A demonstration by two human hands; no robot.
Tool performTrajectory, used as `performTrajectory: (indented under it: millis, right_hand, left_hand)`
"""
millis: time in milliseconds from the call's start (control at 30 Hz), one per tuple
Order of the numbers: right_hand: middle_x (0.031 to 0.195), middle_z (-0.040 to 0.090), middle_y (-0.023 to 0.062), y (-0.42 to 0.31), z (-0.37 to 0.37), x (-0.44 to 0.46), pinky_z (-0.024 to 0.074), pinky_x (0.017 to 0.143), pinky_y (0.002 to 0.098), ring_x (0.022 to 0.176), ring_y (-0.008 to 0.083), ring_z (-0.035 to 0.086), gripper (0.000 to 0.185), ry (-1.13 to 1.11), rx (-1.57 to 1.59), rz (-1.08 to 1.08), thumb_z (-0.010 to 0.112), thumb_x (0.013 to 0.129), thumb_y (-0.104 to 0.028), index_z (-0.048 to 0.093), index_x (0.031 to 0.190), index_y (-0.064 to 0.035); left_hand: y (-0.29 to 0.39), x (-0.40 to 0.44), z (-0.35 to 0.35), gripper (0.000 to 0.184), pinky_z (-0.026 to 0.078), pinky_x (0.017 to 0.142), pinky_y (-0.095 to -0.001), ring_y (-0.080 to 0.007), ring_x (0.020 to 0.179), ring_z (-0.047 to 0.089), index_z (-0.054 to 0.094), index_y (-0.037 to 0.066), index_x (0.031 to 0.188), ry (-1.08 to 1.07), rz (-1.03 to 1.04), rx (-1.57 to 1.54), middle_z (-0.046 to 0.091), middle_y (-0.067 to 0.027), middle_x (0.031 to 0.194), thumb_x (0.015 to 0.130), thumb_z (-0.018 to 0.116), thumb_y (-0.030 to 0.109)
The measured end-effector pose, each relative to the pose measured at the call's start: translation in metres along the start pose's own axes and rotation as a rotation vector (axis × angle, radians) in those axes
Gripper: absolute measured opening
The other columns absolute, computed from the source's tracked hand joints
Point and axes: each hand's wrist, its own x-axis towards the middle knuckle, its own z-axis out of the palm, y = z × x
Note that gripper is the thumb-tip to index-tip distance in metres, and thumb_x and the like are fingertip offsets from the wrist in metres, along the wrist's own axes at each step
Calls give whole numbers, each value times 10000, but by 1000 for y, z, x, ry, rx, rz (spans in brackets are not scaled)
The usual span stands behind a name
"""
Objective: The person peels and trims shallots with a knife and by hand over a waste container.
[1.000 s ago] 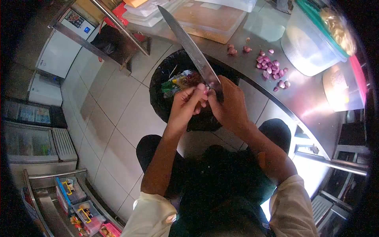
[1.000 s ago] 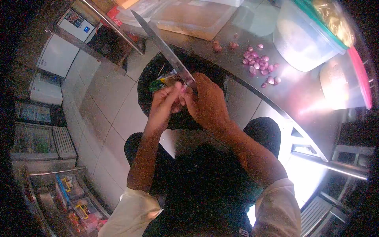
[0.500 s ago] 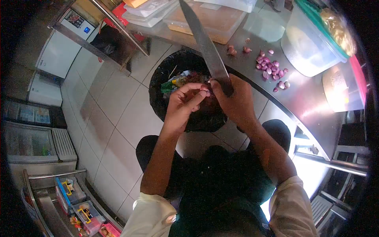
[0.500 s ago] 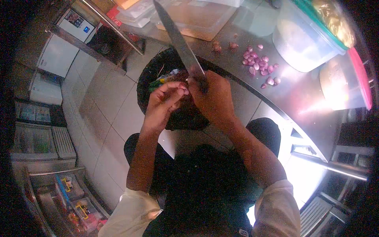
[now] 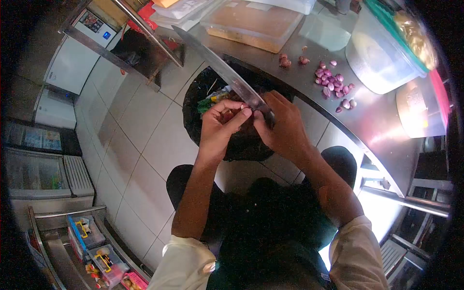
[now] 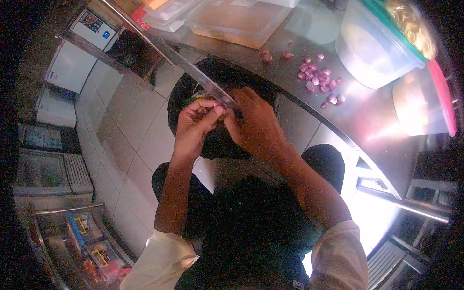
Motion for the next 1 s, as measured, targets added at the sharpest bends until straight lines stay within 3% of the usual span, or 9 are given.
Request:
performTrajectory:
  millis: [167,500,567,700,767,1000]
  right_hand:
    - [993,611,249,0,2,-4,516,778,544,924,490,622,213,-95,-111,99,647,902,-109,587,1067,13]
    - [954,605,236,3,-1,-1,509,757,529,880,490,612,182,-11,-54,49,656,890,-102,587,1016,9]
    - [950,599,242,3,0,-1,508,764,540,899,494,612,197,-22,-37,-3,660,883,-100,570,1016,14]
    - [966,599,250,7,4,-6,516,739,547,885,498,621,217,-60,-97,20,655,886,-96,554,1045,12]
    - [977,598,255,8,7,-8,523,702,549,857,506,629,229,-73,-100,31,643,891,-90,537,1066,12]
    - [967,596,260,6,9,-11,518,684,549,846,503,629,211,-63,-129,37,628,905,-89,526,1058,13]
  left_hand:
    - [1,-1,-2,120,394,603,-199,-30,712,545,724,49,1031,-49,6,101,711,0,923,932,754,111]
    - [1,2,1,107,408,620,-181,-16,730,544,741,43,1017,-14,-9,-27,715,12,919,917,764,74]
    - [-4,2,-5,154,405,609,-204,-39,698,548,704,37,1081,-54,2,-2,749,-66,998,941,737,93]
    - [-4,0,-3,148,388,593,-205,-36,670,520,705,37,1073,-34,19,43,747,-61,977,941,737,95]
    - [-1,-1,0,131,400,606,-193,-23,707,530,739,48,1014,-19,-48,-32,695,24,872,909,784,114]
    - [-5,-1,0,148,394,607,-194,-23,699,518,740,40,1027,-27,-33,-25,663,42,827,914,782,126]
